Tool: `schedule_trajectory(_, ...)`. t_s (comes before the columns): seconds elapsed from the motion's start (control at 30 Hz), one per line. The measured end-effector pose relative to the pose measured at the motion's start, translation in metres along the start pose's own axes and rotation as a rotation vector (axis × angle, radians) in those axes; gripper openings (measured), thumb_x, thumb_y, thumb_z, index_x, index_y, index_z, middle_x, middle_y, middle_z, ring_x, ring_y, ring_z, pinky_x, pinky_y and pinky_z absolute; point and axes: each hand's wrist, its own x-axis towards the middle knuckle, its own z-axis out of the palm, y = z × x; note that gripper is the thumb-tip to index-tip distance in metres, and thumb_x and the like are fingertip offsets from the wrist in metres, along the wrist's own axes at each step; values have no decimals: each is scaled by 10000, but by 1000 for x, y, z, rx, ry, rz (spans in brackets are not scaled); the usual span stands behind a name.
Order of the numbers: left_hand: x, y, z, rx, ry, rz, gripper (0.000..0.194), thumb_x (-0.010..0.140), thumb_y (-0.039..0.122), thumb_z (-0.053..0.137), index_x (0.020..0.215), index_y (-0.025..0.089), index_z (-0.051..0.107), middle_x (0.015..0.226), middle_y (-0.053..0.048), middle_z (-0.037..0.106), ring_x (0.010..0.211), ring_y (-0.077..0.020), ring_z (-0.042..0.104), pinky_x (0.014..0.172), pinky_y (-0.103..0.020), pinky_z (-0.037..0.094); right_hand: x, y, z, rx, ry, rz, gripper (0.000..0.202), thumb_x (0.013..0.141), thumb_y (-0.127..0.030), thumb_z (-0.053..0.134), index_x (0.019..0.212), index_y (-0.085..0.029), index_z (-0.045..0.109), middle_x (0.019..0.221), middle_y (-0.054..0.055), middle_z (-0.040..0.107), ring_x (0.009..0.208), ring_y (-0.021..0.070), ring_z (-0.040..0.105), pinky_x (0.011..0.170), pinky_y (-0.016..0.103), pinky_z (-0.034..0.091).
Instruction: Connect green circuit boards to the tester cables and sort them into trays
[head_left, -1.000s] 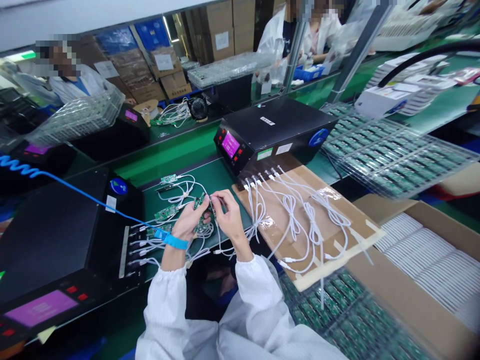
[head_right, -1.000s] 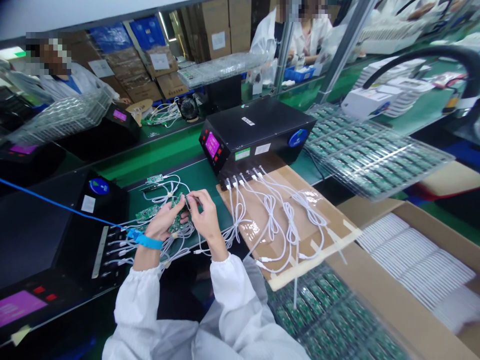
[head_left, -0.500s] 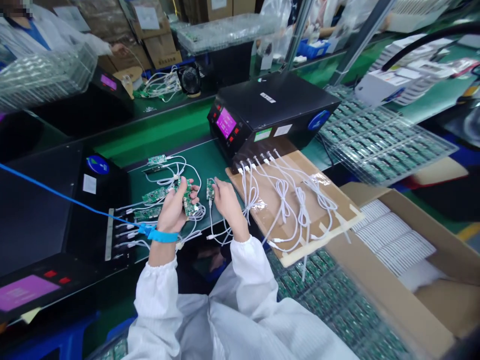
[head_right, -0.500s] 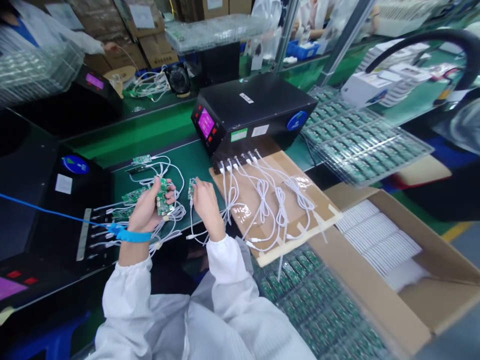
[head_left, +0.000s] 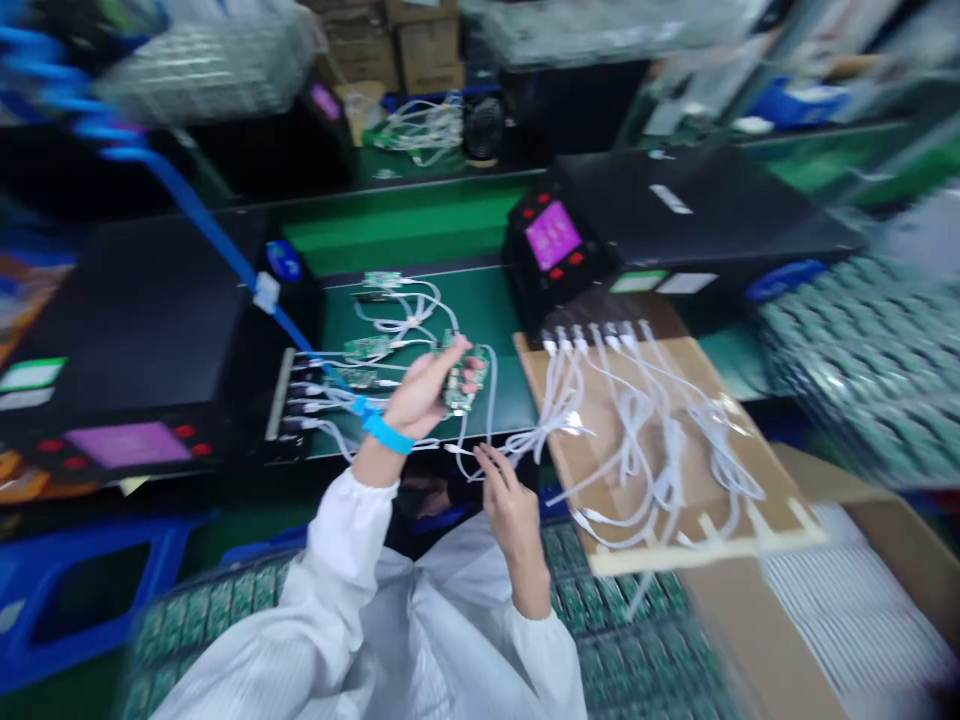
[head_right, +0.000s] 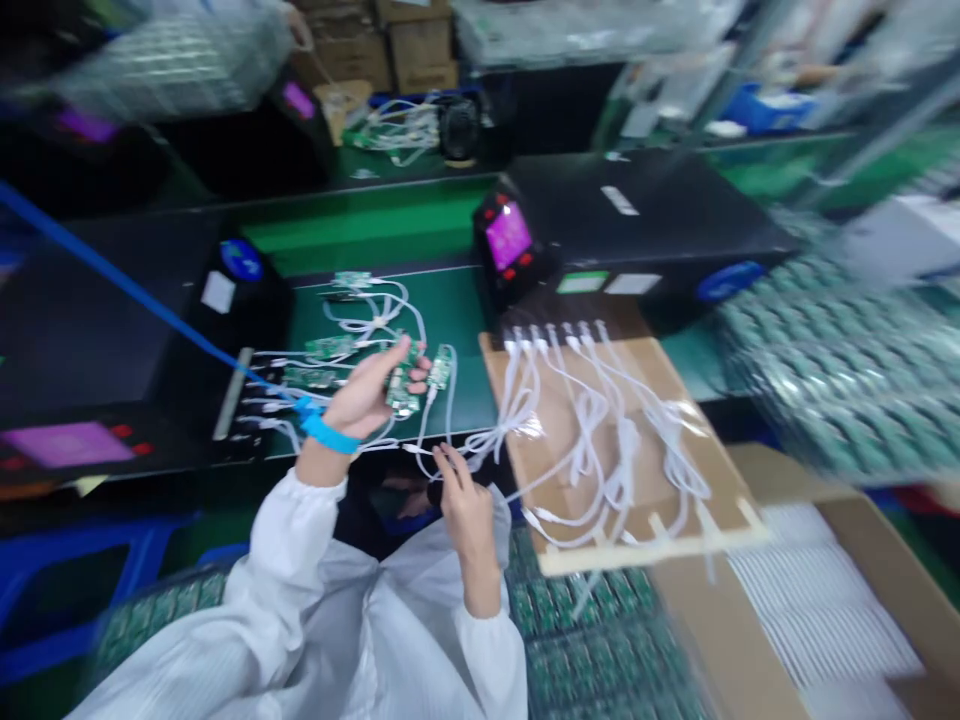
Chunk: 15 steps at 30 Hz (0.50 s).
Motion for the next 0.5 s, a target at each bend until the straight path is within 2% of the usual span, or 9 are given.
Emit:
schedule_trajectory(0.1, 2, -3, -2, -27, -19, -21, 303, 861, 351, 805, 903, 104, 634, 767, -36, 635, 612, -67, 543, 540, -177, 426, 1, 9, 14, -16, 114, -77, 390, 1000, -56, 476, 1299, -177, 695, 1251, 89, 755, 744, 123, 759, 582, 205, 538)
schedule_trajectory(0.2, 5, -3, -8, -13, -16, -32, 259, 925, 336, 728, 842, 111, 631, 769, -42, 654, 576, -70, 558, 531, -195, 428, 2, 15, 21, 31, 157, -149, 322, 1020, -101, 526, 1279, -173, 702, 1194, 90, 772, 843, 156, 779, 658, 221, 571)
schedule_trajectory(0.3, 5, -1, -13, 13, 12, -45, 248, 972, 271, 654, 798, 94, 648, 779, -51, 677, 565, -71, 583, 554, -206, 458, 4, 15, 22, 164, 207, -141, 273, 1013, -135, 577, 1231, -193, 729, 1113, 84, 784, 927, 191, 775, 764, 267, 606)
schedule_trajectory(0.37, 3, 0, -15, 1, 22, -52, 241, 995, 205, 597, 798, 80, 659, 794, -78, 704, 610, -92, 629, 622, -224, 511, 7, 10, 18, 329, 264, -54, 234, 993, -157, 622, 1178, -208, 756, 1078, 88, 777, 874, 191, 768, 774, 298, 622)
schedule_trajectory(0.43, 0, 0, -14, -26, 10, -59, 243, 1006, 160, 552, 805, 71, 656, 813, -109, 723, 669, -124, 677, 706, -265, 560, 13, -1, 12, 543, 306, 96, 204, 976, -181, 653, 1140, -213, 770, 1082, 94, 754, 704, 150, 731, 647, 287, 618)
schedule_trajectory(0.5, -3, -2, -11, -64, 11, -47, 184, 997, 151, 563, 841, 84, 634, 829, -120, 733, 708, -160, 713, 757, -313, 588, 21, -15, 4, 771, 312, 285, 193, 974, -231, 663, 1139, -206, 760, 1105, 101, 718, 560, 104, 660, 476, 257, 556)
